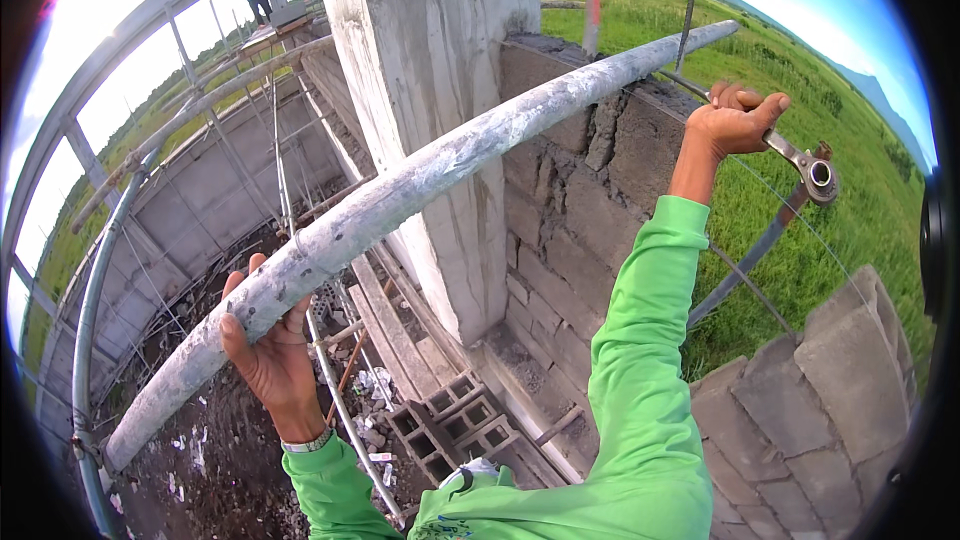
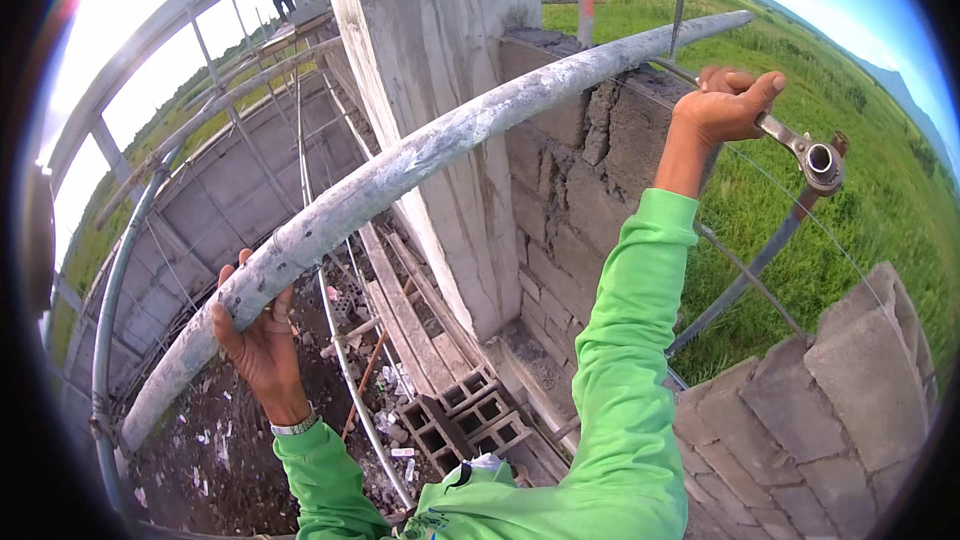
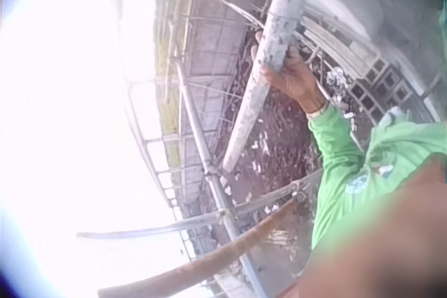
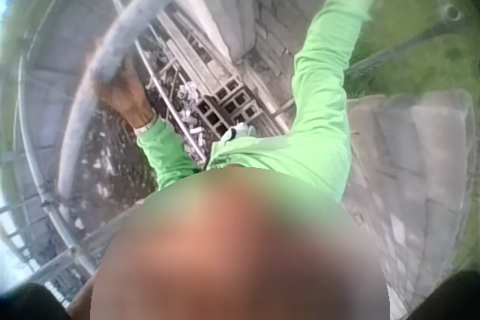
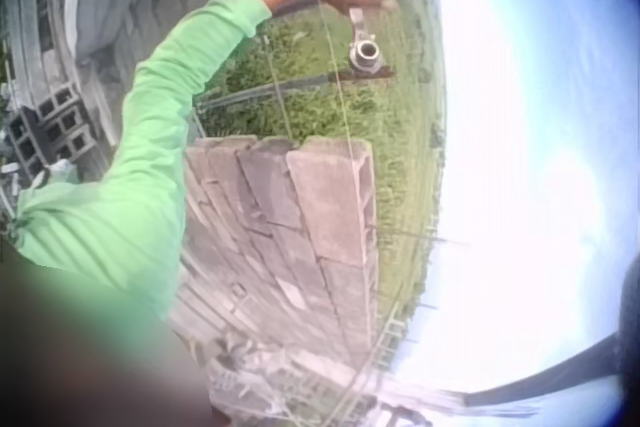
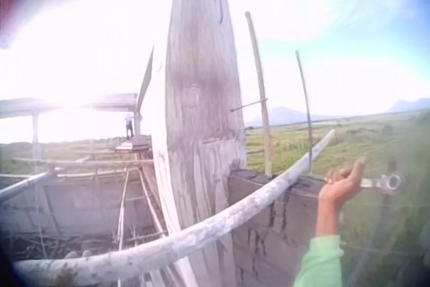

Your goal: The person assembles a metal scaffolding structure at a construction site. They position metal poles, insert connecting clips, and tighten them using a wrench. The person repeats this process for multiple joints to secure the framework.

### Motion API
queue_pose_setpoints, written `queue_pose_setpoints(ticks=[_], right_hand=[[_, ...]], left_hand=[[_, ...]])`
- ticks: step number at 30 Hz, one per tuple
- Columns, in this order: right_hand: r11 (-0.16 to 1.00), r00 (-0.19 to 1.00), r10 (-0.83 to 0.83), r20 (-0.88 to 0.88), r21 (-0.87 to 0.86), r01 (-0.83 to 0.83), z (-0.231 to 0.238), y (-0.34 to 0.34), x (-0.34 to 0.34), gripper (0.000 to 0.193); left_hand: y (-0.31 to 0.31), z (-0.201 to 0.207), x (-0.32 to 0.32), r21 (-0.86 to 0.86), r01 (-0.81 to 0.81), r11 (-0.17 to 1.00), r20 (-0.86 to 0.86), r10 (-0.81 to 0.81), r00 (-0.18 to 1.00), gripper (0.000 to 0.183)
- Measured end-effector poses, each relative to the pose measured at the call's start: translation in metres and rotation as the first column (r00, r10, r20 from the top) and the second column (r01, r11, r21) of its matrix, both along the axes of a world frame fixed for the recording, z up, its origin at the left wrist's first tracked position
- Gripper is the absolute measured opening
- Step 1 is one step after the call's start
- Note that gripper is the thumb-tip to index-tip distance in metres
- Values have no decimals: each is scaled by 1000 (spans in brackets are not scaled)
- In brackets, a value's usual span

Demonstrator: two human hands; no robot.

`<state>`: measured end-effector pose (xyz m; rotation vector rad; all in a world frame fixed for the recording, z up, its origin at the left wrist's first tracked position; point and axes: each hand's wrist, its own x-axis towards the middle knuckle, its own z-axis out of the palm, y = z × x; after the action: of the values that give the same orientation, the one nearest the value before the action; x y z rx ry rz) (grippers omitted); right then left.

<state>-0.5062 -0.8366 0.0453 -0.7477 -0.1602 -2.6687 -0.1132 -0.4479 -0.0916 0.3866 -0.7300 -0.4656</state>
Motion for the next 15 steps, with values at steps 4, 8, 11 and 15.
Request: queue_pose_setpoints(ticks=[4, 8, 11, 15], right_hand=[[983, 999, 44, 11, 178, -45, -6, 0, 0, 62], [996, 999, -41, 0, 84, 41, -8, -6, -3, 61], [987, 996, -17, -82, 156, 29, -8, -12, 0, 63], [985, 991, -137, -9, 107, 137, -6, -18, 5, 63]], left_hand=[[0, 1, -3, -9, 29, 1000, -34, -29, 999, 69], [1, 2, -5, 54, -33, 998, -9, 33, 999, 66], [2, 2, -6, 54, -32, 998, 10, 31, 999, 66], [4, 5, -7, 91, -43, 995, -7, 44, 999, 66]])
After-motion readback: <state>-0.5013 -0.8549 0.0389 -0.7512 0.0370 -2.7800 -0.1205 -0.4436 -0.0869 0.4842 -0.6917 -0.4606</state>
